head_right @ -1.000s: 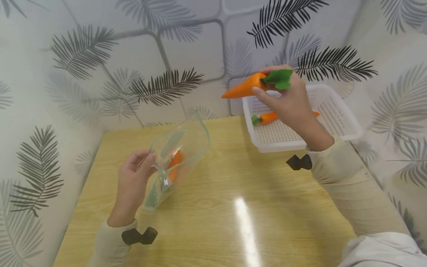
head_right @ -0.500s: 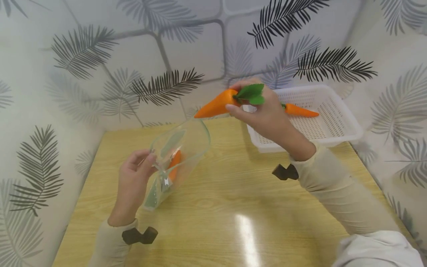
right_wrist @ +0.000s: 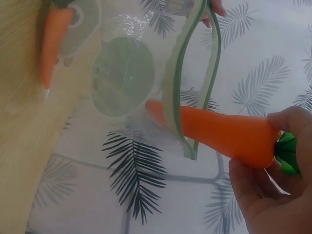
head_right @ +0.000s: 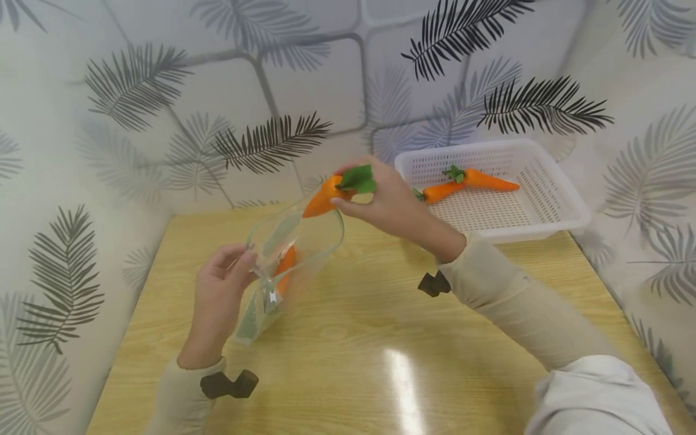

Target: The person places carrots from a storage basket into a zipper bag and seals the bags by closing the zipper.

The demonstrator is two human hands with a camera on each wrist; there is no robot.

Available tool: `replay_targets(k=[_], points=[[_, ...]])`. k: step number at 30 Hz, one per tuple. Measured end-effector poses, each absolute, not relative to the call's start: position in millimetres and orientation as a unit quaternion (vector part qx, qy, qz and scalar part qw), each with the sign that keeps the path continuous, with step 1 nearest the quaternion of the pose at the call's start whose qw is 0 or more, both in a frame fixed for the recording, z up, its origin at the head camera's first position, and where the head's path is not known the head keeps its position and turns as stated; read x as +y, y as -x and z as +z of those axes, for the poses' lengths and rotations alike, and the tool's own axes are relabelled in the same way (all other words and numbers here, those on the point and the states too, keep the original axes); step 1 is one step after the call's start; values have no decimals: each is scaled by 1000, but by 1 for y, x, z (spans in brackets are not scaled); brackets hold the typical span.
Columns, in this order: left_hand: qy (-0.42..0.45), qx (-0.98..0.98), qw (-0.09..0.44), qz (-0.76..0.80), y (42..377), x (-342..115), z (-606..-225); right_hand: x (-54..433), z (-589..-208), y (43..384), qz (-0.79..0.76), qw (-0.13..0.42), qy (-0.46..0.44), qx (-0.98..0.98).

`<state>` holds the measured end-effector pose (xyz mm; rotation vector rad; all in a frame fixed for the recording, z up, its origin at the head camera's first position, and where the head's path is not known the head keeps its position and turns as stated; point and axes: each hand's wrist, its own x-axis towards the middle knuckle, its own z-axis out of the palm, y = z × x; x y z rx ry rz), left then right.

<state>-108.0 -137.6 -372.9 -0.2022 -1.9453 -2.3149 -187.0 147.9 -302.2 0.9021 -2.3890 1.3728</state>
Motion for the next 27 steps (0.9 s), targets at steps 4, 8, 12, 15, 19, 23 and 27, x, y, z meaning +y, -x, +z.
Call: replay_targets(k=[4, 8, 12, 15, 19, 23, 27], points=[[65, -644, 58, -760, 108, -137, -373, 140, -313, 195, 458, 121, -320, -821], [66, -645, 59, -759, 107, -137, -373, 132, -321, 200, 469, 110, -341, -808], [68, -648, 57, -756, 107, -138, -372, 126, -326, 206, 455, 125, -364, -803], [67, -650, 53, -755, 106, -137, -372, 122, -329, 210, 431, 132, -362, -816], [67, -657, 56, -749, 107, -136, -373, 117, -331, 213, 400, 114, -336, -845], [67, -661, 61, -745, 109, -135, -375, 111, -331, 214, 375, 109, -326, -861], [68, -659, 62, -747, 111, -135, -376, 106, -332, 212, 337, 130, -336, -870]])
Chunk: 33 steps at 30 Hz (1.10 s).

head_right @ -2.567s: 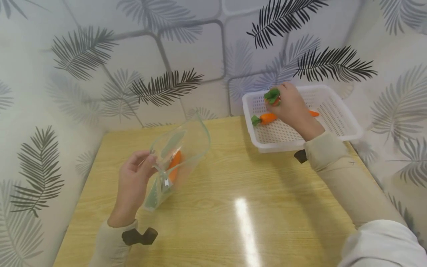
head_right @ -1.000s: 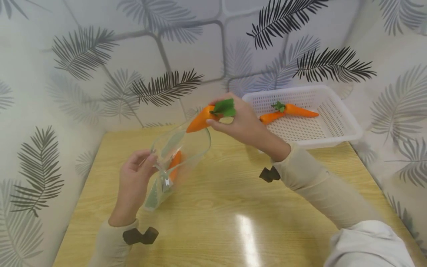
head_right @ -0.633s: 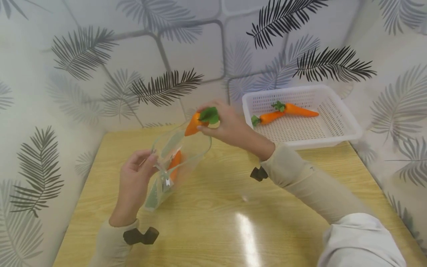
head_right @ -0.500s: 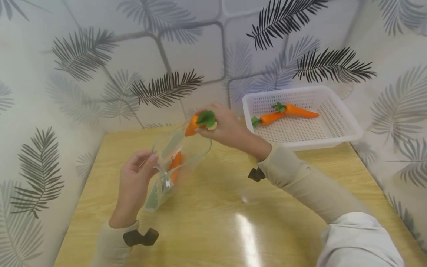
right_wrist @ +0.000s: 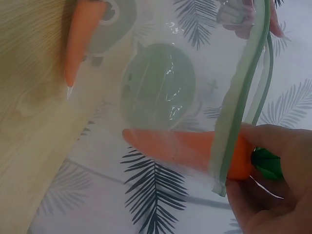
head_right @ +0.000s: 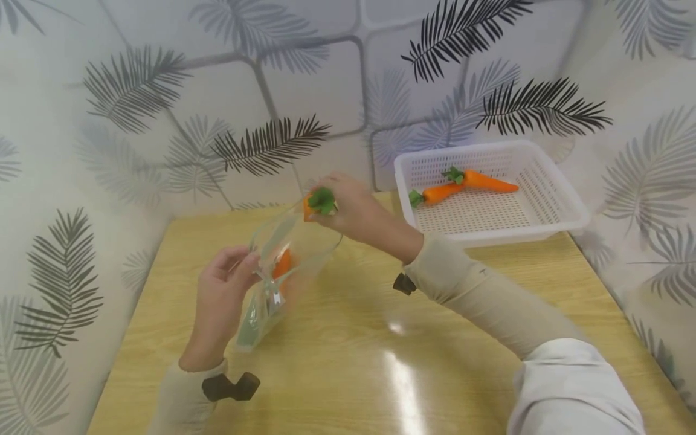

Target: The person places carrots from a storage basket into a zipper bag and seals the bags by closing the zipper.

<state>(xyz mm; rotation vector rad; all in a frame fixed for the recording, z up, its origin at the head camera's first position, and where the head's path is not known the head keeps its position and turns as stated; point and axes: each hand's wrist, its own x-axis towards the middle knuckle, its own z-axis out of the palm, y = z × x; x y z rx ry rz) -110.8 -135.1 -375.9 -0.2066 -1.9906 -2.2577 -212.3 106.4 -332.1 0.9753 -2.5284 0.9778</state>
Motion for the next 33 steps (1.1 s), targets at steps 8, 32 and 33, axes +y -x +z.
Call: replay_targets(k=[8, 32, 33], points=[[68, -662, 65, -744, 111, -134, -373, 98, -334, 210, 317, 127, -362, -867], [67, -637, 82, -764, 113, -140, -377, 125, -343, 214, 350, 194, -352, -846], [67, -637, 84, -764, 113, -140, -378, 129, -342, 215, 356, 191, -340, -849]])
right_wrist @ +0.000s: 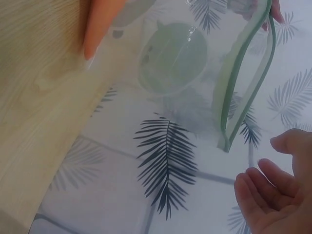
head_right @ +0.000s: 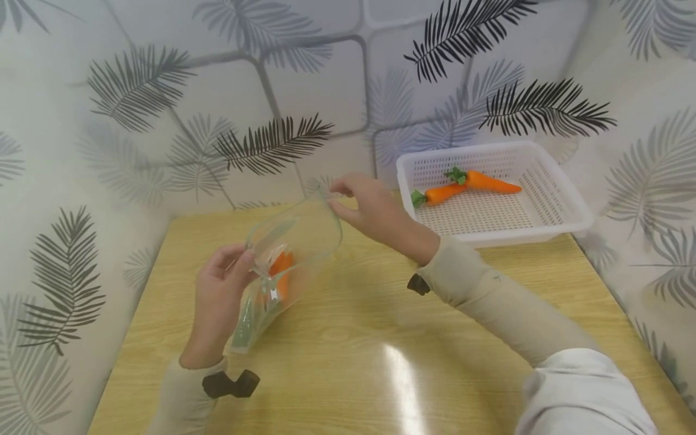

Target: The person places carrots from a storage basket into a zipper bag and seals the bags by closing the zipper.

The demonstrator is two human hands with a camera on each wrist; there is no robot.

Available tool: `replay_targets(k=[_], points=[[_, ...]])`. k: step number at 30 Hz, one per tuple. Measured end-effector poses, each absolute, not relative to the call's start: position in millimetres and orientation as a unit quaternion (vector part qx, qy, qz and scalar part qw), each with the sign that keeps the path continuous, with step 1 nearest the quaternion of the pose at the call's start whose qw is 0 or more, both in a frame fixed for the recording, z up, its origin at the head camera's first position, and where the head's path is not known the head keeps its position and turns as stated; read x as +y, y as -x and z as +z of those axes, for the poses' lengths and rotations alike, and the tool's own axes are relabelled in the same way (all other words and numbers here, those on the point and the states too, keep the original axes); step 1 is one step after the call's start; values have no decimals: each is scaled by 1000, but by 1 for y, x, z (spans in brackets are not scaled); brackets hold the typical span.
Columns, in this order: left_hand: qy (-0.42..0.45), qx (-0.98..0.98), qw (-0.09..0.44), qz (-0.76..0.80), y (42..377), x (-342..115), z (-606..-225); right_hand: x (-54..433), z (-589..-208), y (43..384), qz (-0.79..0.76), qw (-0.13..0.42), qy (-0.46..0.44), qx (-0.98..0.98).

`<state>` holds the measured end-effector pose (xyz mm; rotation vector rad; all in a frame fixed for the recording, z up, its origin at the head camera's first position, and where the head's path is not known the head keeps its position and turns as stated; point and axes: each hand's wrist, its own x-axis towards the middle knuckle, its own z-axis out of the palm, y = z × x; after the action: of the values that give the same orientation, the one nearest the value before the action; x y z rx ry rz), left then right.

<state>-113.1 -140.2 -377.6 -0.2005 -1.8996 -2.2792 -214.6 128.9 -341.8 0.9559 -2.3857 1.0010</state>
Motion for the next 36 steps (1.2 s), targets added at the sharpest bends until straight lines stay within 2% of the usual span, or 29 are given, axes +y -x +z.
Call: replay_targets(k=[6, 16, 20, 25, 32, 36], points=[[69, -637, 85, -763, 113, -142, -377, 162, -341, 228, 408, 113, -244, -872], [72, -639, 91, -760, 112, -144, -377, 236, -369, 277, 368, 121, -134, -912], [72, -639, 92, -760, 112, -145, -376, 260, -381, 290, 357, 106, -115, -921], [69, -648, 92, -753, 110, -145, -375, 278, -387, 296, 320, 59, -105, -940], [66, -655, 90, -747, 110, -145, -375, 286, -396, 299, 284, -19, -102, -953], [66, -655, 89, -747, 110, -145, -376, 286, -401, 298, 254, -36, -107, -961]])
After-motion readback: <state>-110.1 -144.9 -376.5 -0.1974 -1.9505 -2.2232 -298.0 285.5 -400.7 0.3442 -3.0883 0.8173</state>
